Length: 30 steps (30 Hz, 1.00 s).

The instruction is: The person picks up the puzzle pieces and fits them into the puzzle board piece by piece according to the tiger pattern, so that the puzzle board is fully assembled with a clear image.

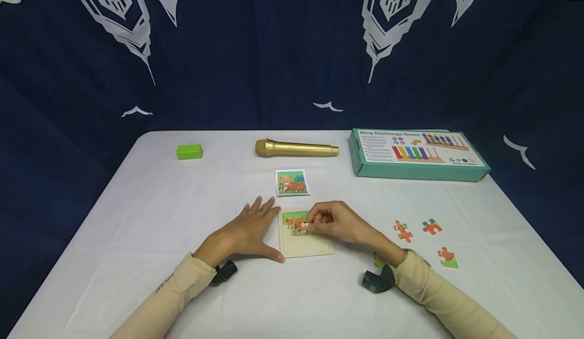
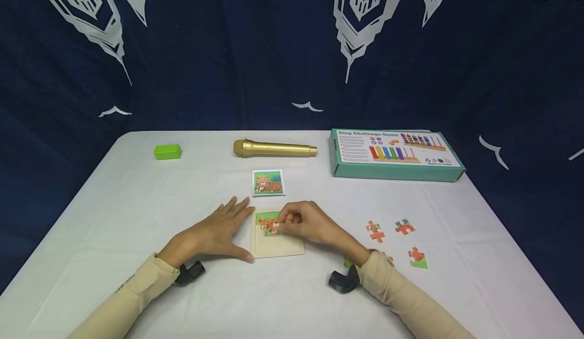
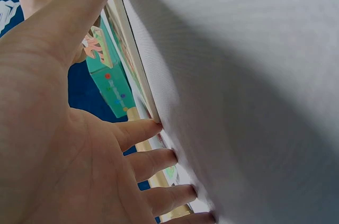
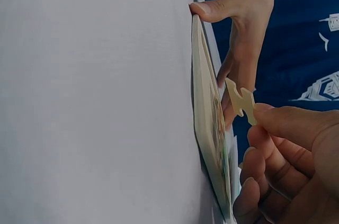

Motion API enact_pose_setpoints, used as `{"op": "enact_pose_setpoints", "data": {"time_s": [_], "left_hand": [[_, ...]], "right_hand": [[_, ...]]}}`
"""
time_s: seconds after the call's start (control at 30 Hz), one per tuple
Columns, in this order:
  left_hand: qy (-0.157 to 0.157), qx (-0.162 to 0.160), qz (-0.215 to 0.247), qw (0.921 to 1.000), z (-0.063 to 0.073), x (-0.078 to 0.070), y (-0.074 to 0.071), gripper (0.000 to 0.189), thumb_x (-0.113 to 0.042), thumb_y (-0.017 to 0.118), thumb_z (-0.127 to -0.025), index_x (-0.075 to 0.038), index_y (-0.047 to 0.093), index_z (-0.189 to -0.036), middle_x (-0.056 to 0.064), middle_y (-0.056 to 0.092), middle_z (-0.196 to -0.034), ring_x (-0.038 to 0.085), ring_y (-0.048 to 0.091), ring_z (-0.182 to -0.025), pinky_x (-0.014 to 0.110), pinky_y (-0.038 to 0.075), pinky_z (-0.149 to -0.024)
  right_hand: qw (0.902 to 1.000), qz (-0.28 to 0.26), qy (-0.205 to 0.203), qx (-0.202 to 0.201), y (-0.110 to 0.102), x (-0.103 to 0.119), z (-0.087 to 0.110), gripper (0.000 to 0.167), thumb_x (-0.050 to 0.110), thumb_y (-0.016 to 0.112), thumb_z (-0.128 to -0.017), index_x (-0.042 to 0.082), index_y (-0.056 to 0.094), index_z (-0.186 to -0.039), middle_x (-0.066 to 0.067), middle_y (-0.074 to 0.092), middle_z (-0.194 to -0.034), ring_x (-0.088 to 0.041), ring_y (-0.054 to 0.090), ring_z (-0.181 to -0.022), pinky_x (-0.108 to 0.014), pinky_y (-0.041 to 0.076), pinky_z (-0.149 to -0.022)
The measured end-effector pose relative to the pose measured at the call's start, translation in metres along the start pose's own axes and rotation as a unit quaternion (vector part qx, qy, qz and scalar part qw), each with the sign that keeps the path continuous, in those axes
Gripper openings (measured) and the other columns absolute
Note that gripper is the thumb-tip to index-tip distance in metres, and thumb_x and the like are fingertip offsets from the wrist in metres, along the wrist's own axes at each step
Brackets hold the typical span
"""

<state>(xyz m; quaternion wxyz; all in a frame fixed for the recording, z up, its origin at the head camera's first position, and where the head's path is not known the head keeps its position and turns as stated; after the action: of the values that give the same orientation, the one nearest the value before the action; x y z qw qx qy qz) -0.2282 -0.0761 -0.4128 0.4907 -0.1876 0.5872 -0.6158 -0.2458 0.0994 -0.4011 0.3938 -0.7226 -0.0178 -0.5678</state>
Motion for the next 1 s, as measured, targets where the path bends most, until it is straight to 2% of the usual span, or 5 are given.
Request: {"op": "enact_pose_setpoints", "data": {"time_s": [0.5,1.0], "left_hand": [[0.000,0.004,0.005,1.0000,-0.001,0.001,0.001,0.119,-0.070,0.074,-0.063,-0.006,0.025,-0.151,0.015,0.009,-0.160,0.040,0.001,-0.146,0.057,0.010,-0.115],[-0.005,0.006,0.002,1.0000,0.000,0.001,0.001,0.119,-0.069,0.075,-0.063,-0.007,0.025,-0.151,0.014,0.008,-0.160,0.038,0.001,-0.146,0.055,0.009,-0.116]], "right_hand": [[0.9991,0.022,-0.030,0.021,0.016,0.009,-0.008,0.003,0.009,0.071,-0.085,0.009,0.069,-0.088,0.007,0.055,-0.070,-0.003,0.046,-0.061,-0.016,0.038,-0.054],[0.9959,0.077,-0.046,0.011,0.019,0.012,-0.012,0.005,0.009,0.072,-0.084,0.011,0.068,-0.086,0.009,0.057,-0.068,-0.001,0.046,-0.058,-0.017,0.040,-0.052]]}}
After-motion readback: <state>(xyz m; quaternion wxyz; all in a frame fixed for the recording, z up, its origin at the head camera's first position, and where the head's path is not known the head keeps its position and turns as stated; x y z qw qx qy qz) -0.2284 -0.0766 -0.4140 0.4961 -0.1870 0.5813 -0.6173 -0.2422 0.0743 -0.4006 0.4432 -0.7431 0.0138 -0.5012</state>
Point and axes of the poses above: each hand's wrist, its own z-axis away from the middle knuckle, its own y-axis out of the palm, x = y × z, the point moved 7 cm from there along -z, towards the middle knuckle
